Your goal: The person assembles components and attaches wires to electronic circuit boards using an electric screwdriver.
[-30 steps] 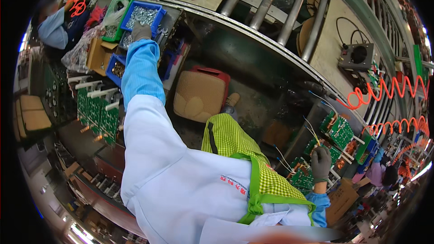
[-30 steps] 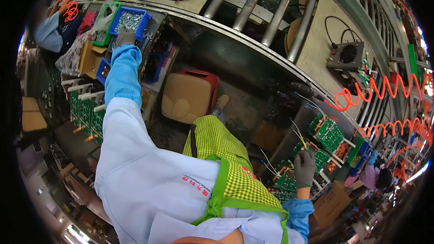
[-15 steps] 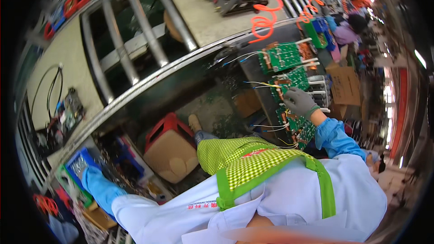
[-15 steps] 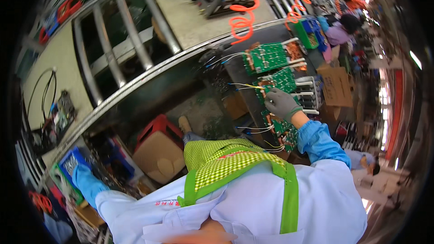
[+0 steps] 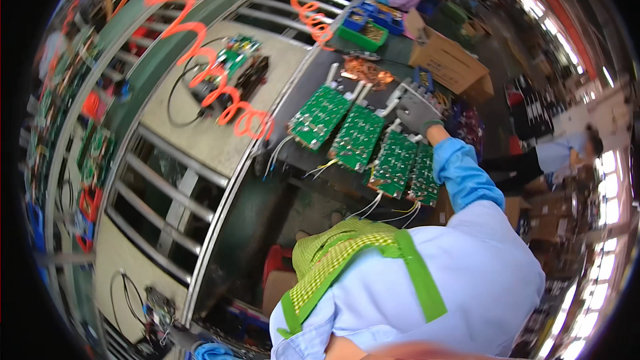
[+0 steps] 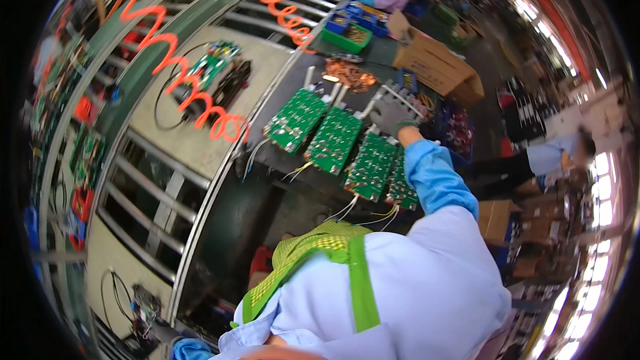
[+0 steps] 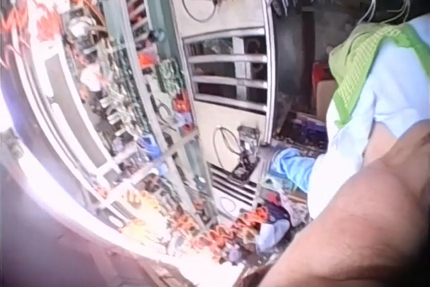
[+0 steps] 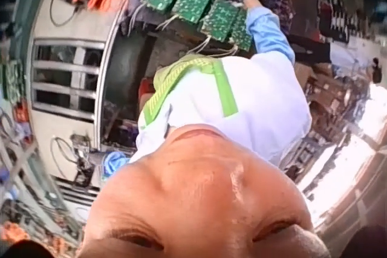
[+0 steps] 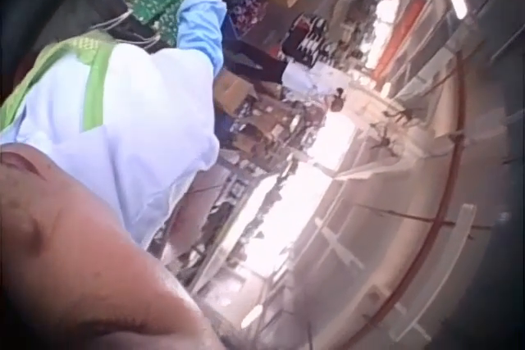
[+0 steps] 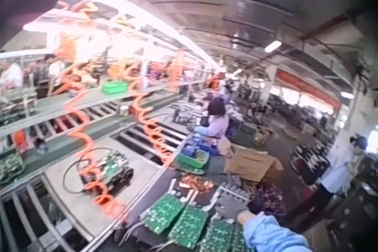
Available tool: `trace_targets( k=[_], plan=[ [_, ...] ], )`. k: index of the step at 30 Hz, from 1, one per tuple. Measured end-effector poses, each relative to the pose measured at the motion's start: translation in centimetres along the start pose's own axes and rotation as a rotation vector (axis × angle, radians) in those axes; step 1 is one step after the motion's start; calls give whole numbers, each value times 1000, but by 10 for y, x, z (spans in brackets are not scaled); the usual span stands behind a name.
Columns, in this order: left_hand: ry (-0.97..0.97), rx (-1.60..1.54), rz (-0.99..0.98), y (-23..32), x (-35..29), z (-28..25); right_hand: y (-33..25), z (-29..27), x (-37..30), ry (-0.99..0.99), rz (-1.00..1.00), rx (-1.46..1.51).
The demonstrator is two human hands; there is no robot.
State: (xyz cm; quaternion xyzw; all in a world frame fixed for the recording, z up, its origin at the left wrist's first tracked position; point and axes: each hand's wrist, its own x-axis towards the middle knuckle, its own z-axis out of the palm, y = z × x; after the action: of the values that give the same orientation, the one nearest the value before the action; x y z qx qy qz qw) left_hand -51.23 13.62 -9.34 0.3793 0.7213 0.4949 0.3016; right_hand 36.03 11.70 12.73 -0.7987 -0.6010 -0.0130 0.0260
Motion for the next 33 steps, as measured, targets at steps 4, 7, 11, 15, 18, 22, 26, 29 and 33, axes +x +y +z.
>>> trace_targets(
  k=[4,7,11,15,18,22,26,29,33],
  plan=[
    [-163,-14,104,85,-31,45,24,4,46,84,133,107],
    [-467,-58,101,203,-86,169,67,17,95,143,127,85],
    [-873,49,74,265,-109,240,96,43,175,10,190,52],
    [-998,150,-205,315,-143,292,120,95,257,-209,277,5],
    [-995,265,-281,314,-156,310,123,147,313,-318,309,-87],
    [-1005,654,91,314,-163,336,142,206,365,-225,235,-100],
    [-1050,640,-109,339,-166,386,170,240,391,-192,272,-154],
    [-900,447,-350,329,-148,389,173,247,398,-245,281,-99],
    [-584,371,-427,266,-94,373,155,254,401,-204,206,-204]
  ],
)
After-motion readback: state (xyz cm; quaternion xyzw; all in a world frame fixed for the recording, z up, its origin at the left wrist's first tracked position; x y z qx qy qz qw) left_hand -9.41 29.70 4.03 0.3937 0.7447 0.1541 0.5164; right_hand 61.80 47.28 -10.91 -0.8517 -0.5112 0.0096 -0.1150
